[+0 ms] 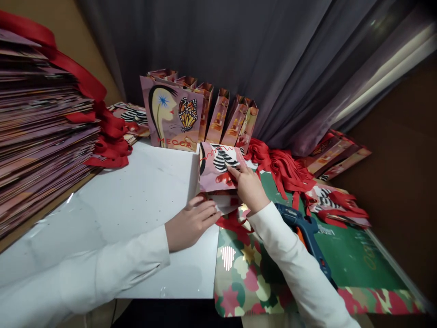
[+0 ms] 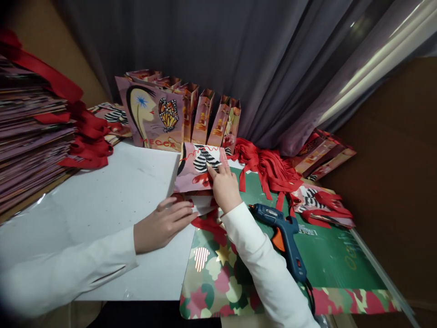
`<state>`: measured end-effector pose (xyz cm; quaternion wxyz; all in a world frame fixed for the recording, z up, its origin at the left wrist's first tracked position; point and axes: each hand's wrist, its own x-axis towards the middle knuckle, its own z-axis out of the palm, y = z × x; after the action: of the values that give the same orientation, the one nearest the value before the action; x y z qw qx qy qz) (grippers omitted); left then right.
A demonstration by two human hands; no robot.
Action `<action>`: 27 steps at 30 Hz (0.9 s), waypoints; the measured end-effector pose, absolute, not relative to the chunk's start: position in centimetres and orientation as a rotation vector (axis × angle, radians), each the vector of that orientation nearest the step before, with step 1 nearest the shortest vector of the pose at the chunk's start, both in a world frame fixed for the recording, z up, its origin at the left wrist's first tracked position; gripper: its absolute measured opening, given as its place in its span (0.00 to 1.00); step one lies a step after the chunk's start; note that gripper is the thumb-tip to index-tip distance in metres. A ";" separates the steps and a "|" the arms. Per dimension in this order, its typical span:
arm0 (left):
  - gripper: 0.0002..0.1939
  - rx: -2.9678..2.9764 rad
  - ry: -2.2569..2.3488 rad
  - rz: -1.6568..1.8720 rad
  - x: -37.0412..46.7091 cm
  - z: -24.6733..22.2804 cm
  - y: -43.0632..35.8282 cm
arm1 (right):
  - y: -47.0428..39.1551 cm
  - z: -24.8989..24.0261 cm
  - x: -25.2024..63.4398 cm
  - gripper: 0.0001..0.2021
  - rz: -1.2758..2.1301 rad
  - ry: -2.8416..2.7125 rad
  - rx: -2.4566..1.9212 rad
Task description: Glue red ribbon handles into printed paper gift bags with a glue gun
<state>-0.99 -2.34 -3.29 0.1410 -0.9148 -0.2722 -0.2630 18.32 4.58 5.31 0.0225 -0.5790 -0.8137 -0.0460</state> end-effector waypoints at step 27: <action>0.29 -2.840 -1.230 -0.603 -1.8 -1.9 -1.4 | -10.6 -2.1 17.0 0.22 0.094 -2.450 -1.546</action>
<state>-1.82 -1.39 -1.87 -0.0058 -0.9007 -0.3902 -0.1911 16.95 -10.60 -2.10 0.1212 -0.5295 -0.8390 0.0321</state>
